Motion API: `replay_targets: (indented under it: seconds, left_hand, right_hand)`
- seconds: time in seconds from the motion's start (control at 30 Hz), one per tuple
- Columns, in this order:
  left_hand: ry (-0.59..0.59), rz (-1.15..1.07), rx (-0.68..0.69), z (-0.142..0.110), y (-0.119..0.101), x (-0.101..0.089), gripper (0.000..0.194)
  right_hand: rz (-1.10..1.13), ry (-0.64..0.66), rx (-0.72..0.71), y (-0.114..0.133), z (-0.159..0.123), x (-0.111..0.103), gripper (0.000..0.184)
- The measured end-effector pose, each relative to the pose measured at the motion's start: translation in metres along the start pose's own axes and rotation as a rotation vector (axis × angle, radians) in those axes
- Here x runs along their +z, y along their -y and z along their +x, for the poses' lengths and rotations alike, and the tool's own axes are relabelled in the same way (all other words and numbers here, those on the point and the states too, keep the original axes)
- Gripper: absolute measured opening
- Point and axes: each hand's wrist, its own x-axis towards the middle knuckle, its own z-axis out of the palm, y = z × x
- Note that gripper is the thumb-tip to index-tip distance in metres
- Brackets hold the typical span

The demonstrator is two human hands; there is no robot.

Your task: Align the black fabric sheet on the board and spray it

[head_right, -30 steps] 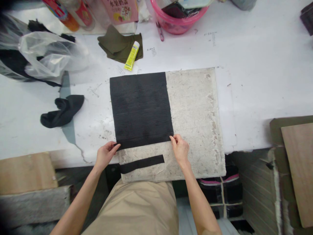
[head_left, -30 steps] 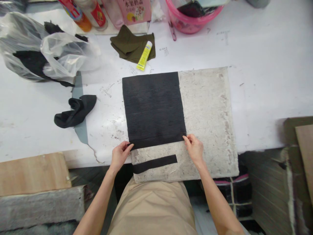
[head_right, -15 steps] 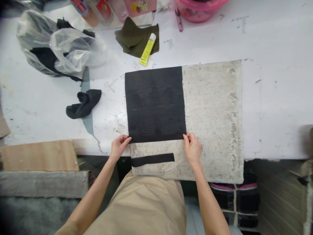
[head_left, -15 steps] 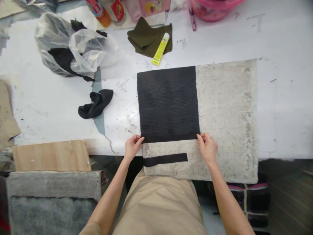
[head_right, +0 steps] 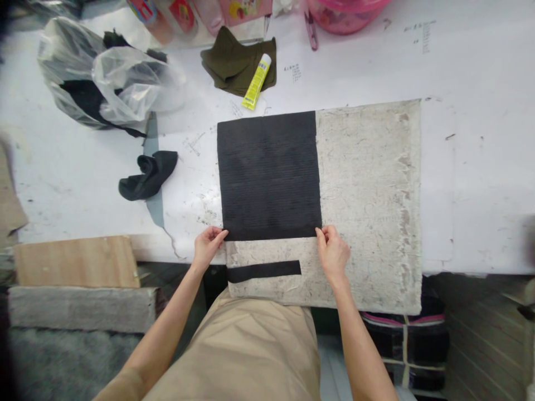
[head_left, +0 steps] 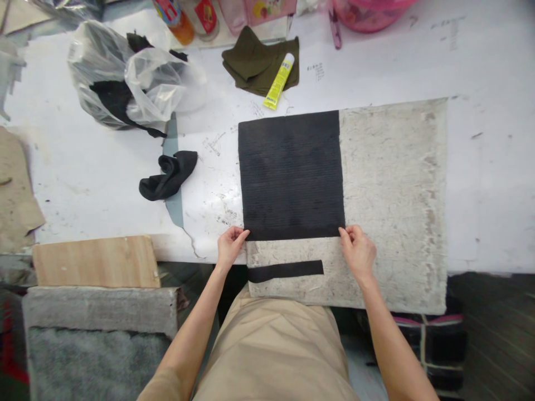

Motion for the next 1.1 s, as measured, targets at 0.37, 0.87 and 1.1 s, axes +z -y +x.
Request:
replay_targets:
  seconds: [0.37, 0.87, 1.1]
  left_hand:
    - [0.008, 0.024, 0.014, 0.003, 0.001, 0.000, 0.032]
    - [0.022, -0.068, 0.066, -0.004, 0.004, -0.008, 0.024]
    - [0.471, 0.526, 0.381, -0.053, 0.005, -0.032, 0.028]
  right_hand:
    - [-0.033, -0.002, 0.000, 0.001, 0.000, 0.001, 0.047]
    - [-0.233, 0.020, 0.073, 0.015, -0.006, -0.012, 0.035]
    - [0.050, 0.154, -0.287, 0.033, -0.048, -0.005, 0.022]
